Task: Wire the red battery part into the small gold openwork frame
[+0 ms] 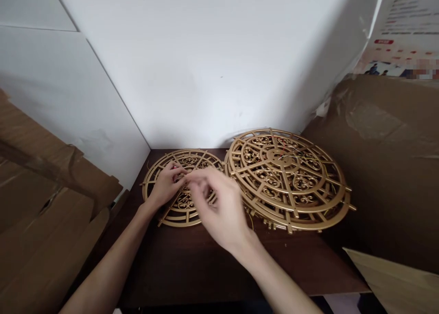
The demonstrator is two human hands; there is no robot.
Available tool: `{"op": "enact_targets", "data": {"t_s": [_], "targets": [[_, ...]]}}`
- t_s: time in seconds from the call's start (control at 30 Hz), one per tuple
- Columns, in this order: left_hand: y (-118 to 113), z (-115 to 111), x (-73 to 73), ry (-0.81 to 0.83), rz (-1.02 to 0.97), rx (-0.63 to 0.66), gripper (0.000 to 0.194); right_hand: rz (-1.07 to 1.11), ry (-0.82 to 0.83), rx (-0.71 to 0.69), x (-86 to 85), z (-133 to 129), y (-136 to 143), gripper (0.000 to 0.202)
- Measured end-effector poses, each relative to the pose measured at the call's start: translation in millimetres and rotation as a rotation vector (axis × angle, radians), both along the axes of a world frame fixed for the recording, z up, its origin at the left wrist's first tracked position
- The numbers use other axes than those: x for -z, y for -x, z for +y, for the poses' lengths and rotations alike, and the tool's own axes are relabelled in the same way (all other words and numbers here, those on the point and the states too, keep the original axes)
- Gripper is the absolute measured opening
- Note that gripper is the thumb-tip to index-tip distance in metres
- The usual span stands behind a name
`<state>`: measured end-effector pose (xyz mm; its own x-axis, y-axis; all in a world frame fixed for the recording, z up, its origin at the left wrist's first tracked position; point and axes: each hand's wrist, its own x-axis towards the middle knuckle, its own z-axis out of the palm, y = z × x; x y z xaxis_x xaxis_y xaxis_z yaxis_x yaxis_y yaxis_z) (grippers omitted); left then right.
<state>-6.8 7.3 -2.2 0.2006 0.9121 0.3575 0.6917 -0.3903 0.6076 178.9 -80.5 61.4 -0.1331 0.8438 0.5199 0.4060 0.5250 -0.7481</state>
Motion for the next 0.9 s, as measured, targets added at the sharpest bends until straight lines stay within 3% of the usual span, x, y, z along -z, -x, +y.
{"op": "enact_targets", "data": {"t_s": [0.13,0.27,0.5,0.63,0.9], "targets": [[0,0,-1.6,-0.045,-0.002,-0.006,0.010,0.238,0.535,-0.180,45.9,32,24,0.024],[2,1,-1.2,-0.072,-0.001,0.001,0.011,0.591,0.765,-0.207,68.2,66,38,0.024],[1,0,1.0,-0.064,0.035,0.044,0.011,1.028,0.813,-0.324,71.5,87,40,0.030],[1,0,1.7,-0.091,0.019,0.077,0.011,1.064,0.762,-0.390,76.3,84,38,0.027],[3,0,3.4,-0.113,0.017,0.060,0.013,1.065,0.589,-0.335,76.8,81,35,0.018]]}}
